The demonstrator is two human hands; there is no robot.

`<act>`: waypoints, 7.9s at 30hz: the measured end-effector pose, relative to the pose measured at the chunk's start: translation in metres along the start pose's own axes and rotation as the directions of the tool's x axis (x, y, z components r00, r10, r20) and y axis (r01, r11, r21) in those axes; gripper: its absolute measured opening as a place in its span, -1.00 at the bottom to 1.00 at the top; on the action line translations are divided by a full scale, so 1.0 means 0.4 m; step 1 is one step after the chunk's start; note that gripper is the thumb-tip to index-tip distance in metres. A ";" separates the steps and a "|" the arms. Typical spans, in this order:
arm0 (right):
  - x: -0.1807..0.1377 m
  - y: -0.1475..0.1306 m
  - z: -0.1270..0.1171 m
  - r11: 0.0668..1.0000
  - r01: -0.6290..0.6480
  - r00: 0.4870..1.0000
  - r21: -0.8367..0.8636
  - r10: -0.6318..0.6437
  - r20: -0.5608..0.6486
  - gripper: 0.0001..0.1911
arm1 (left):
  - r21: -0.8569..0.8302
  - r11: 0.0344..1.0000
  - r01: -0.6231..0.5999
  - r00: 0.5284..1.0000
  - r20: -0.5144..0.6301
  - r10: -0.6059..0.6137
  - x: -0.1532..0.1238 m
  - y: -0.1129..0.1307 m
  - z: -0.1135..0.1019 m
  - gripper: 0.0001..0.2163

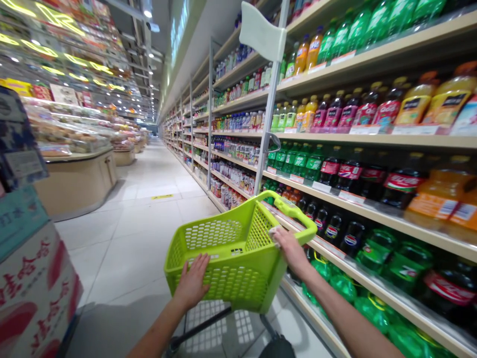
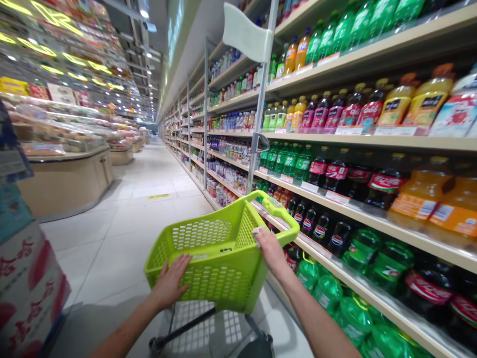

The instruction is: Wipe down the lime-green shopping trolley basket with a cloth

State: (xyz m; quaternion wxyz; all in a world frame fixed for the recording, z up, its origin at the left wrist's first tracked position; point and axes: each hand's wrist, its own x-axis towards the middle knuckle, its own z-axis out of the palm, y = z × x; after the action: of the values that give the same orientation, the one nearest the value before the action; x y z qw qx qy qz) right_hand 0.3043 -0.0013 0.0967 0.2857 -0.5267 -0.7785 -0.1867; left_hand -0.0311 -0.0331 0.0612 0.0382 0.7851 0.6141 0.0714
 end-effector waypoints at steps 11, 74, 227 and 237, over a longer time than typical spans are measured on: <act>-0.017 -0.064 0.056 0.994 0.082 0.996 0.076 -0.085 0.035 -0.58 | 0.026 1.000 0.016 1.000 -0.002 -0.016 0.016 0.014 0.008 -0.32; -0.030 -0.271 0.008 -0.296 -0.570 0.526 0.766 0.585 0.617 -0.26 | -0.955 -0.275 -0.112 0.924 0.001 -0.381 0.030 0.088 -0.130 -0.68; -0.285 -0.473 0.392 0.564 -0.385 0.809 0.731 0.587 -0.027 -0.53 | 0.056 0.998 -0.038 0.999 0.016 0.037 -0.081 0.064 0.075 -0.30; -0.277 -0.381 0.317 0.629 -0.404 0.787 0.664 0.609 -0.098 -0.52 | 0.021 0.988 -0.151 0.989 -0.007 0.151 -0.050 0.075 0.076 -0.37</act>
State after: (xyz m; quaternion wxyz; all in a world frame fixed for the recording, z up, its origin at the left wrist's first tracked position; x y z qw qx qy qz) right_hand 0.1628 -0.0625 -0.0701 0.6007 -0.5678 -0.5567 0.0833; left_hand -0.0022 -0.0590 0.0342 0.0220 0.8292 0.5539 0.0711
